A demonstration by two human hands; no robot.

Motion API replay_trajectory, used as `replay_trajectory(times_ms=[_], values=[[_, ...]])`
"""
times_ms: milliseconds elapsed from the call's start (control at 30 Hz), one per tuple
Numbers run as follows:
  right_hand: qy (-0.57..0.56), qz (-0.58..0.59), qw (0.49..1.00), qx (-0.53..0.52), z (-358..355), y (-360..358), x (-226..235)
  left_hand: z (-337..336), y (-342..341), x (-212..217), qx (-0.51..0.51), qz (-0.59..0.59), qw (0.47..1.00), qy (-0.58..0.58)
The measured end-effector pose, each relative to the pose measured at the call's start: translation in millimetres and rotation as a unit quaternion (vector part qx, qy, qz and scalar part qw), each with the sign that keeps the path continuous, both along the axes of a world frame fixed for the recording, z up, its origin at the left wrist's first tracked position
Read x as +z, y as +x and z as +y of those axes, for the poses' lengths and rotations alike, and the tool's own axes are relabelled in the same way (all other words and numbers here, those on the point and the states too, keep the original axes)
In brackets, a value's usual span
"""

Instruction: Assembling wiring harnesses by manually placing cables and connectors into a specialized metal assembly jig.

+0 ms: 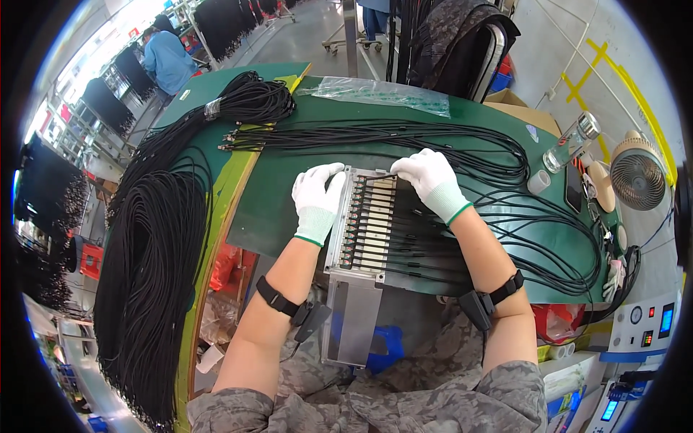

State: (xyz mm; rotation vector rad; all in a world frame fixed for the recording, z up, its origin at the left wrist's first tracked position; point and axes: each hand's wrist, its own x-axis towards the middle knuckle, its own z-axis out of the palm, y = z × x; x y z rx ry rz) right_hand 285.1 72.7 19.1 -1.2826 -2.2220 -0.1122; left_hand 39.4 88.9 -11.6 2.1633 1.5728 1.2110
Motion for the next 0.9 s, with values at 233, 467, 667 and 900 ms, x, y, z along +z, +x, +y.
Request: replay_trajectory(times_ms=[233,467,667,900], values=[[-0.045,-0.006,0.998,-0.032,1.9,-1.7,-4.6,-0.6,0.7,0.8,-0.001,0.004,1.000,-0.013],[-0.047,0.001,0.999,-0.010,-6.1,-6.3,-7.5,-1.1,1.2,2.4,-0.006,-0.002,1.000,-0.021],[-0.130,-0.012,0.991,-0.013,-11.1,-15.2,3.4,1.2,0.2,0.8,-0.003,-0.005,1.000,-0.025],[0.017,-0.205,0.976,-0.066,-35.8,-35.9,10.2,-2.2,-1.6,5.7,-0.014,-0.016,0.999,-0.042]])
